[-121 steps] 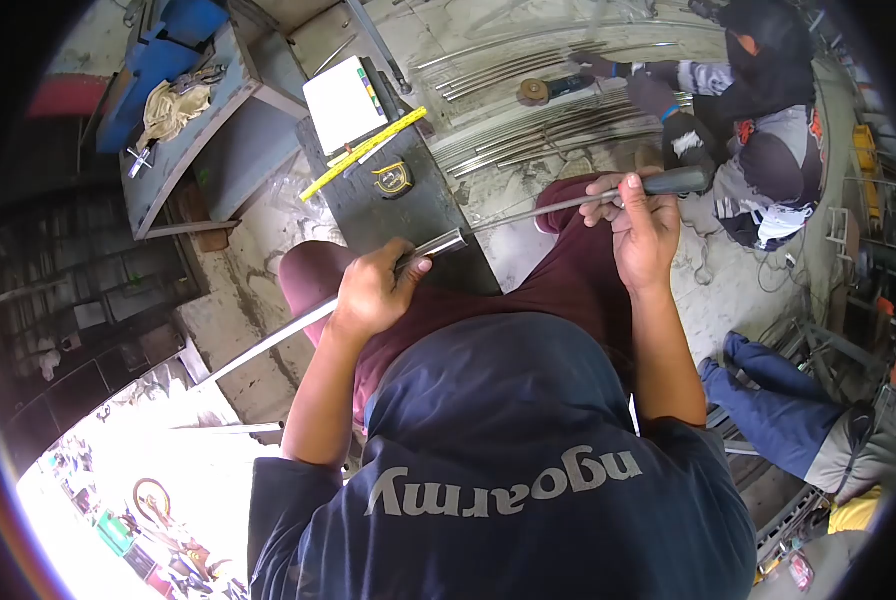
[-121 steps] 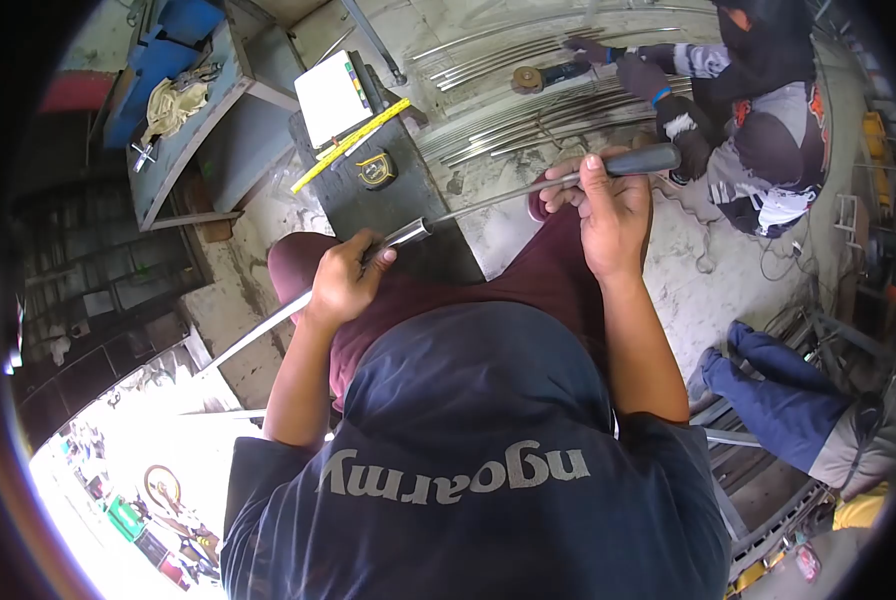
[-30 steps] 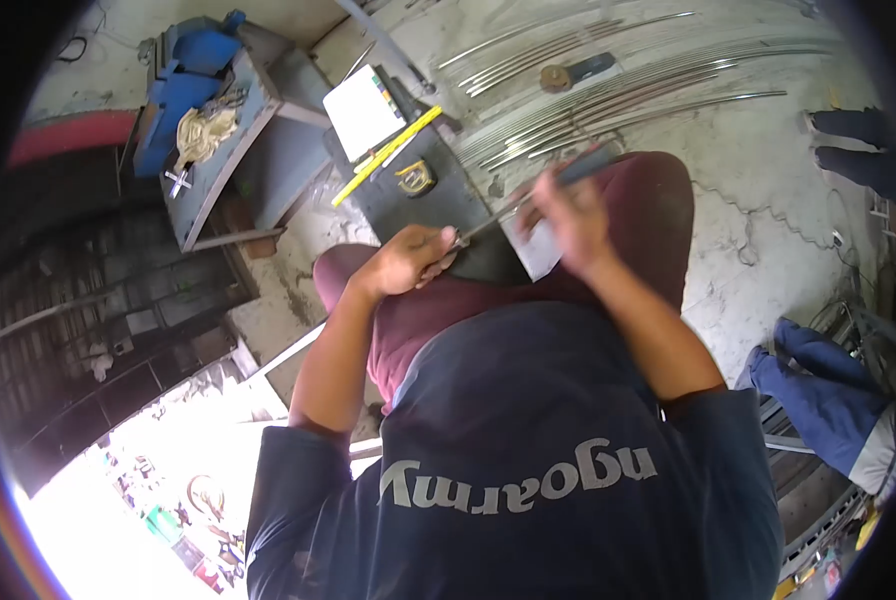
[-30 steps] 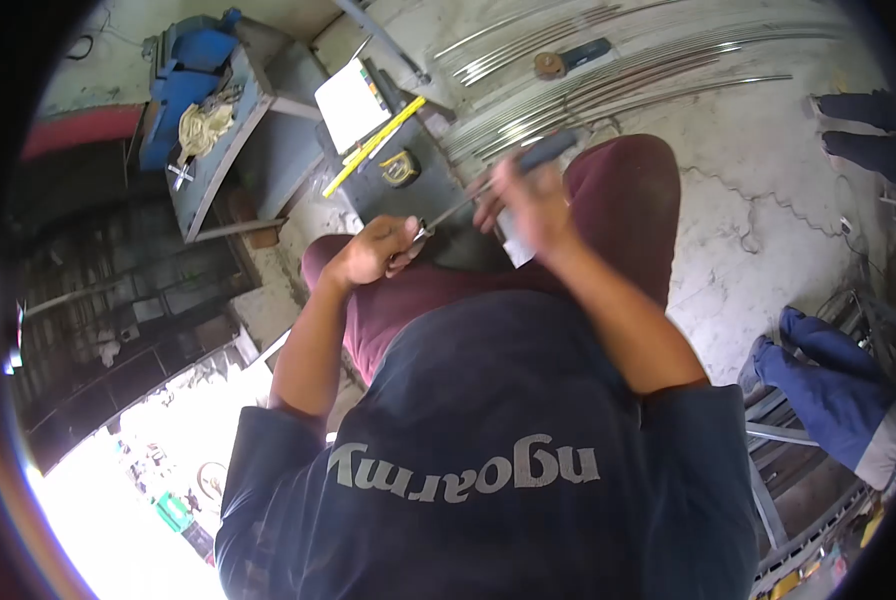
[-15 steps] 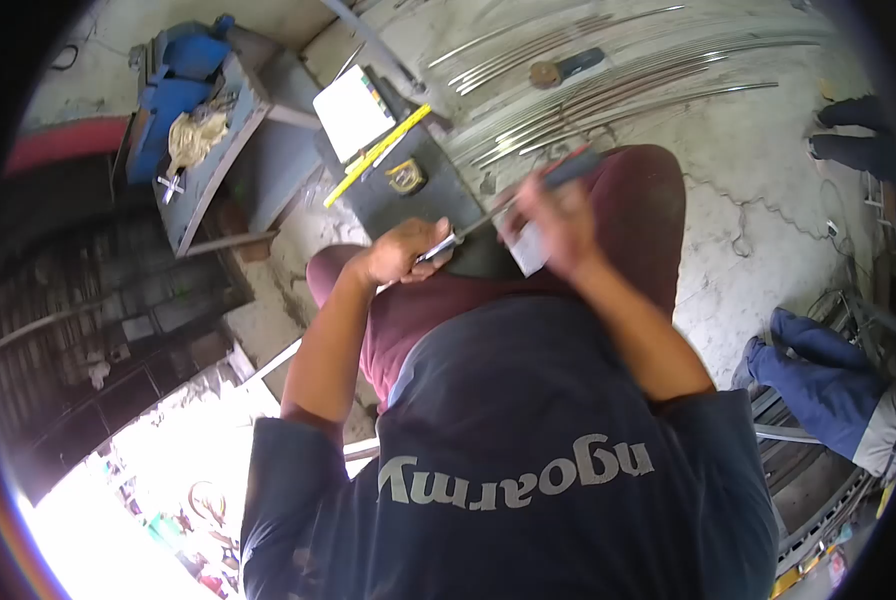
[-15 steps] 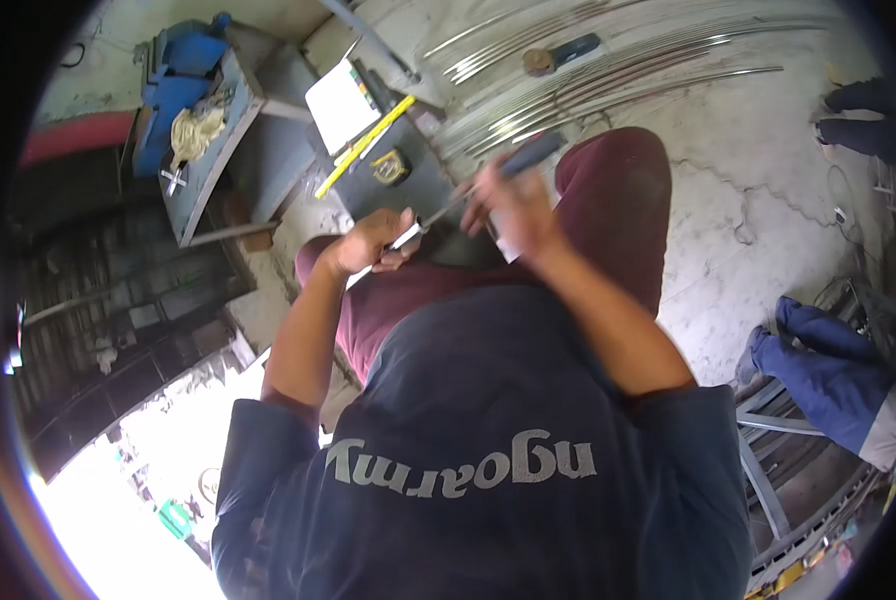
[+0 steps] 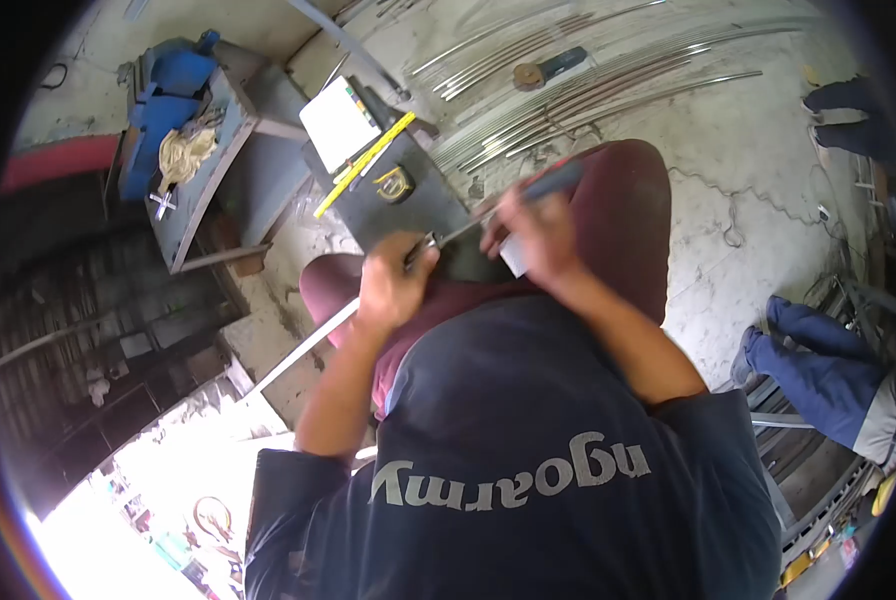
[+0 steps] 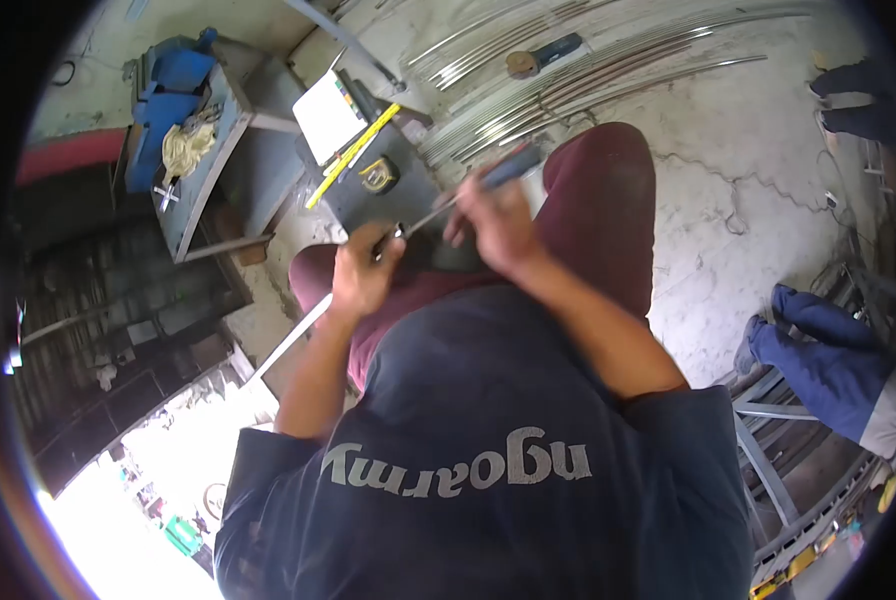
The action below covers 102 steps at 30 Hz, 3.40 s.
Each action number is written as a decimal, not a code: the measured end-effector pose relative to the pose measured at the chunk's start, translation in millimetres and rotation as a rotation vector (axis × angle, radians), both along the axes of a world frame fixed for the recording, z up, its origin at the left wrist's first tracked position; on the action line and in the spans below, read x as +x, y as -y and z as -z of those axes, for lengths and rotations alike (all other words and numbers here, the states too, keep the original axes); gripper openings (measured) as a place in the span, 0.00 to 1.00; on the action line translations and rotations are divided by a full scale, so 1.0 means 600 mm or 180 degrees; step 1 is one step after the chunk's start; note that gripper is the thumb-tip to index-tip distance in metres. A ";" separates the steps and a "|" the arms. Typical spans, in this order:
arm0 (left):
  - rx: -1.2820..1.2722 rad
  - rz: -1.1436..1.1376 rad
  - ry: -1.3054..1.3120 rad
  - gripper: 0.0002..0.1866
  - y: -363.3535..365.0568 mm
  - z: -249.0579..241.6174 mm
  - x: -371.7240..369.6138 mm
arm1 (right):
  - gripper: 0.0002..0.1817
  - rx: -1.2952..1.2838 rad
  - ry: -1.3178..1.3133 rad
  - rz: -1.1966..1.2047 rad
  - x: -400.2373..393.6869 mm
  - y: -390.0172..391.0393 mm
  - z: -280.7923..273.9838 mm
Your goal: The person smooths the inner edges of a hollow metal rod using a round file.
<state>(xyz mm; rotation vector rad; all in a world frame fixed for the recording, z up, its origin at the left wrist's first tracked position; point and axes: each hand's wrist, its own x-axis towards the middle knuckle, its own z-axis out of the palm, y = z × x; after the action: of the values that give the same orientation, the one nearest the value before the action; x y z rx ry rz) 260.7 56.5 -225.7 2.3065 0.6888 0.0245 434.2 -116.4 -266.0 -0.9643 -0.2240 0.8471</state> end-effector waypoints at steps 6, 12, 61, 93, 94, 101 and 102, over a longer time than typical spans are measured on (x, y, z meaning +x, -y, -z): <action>0.0628 0.0013 0.1019 0.20 0.024 0.008 -0.005 | 0.15 0.0047 0.0280 0.0331 0.072 0.002 0.023; 0.0163 0.0073 0.1030 0.19 -0.008 0.034 -0.021 | 0.14 0.0194 0.0032 -0.0057 0.036 -0.029 0.034; -0.0716 0.0218 -0.0167 0.12 -0.026 -0.002 0.003 | 0.11 0.0021 0.0259 -0.0012 0.022 -0.013 0.031; -0.0346 0.0032 0.0477 0.12 -0.016 0.007 -0.006 | 0.13 0.0374 0.0041 -0.0414 -0.040 -0.026 0.020; -0.0325 0.0036 0.0455 0.12 -0.015 0.006 -0.003 | 0.13 0.0121 0.0076 -0.0331 -0.016 -0.023 0.020; -0.0295 0.0135 0.0413 0.11 -0.016 0.003 -0.006 | 0.14 0.0165 0.0023 -0.0386 -0.032 -0.029 0.008; -0.0361 0.0172 0.0426 0.11 -0.015 0.005 -0.012 | 0.13 0.0174 -0.0087 -0.0394 -0.003 -0.030 0.021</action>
<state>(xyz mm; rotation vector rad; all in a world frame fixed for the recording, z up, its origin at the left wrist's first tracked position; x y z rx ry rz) 253.3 65.8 -228.7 2.1913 0.5458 0.1111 432.2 -98.3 -278.8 -0.8940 -0.2842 0.9621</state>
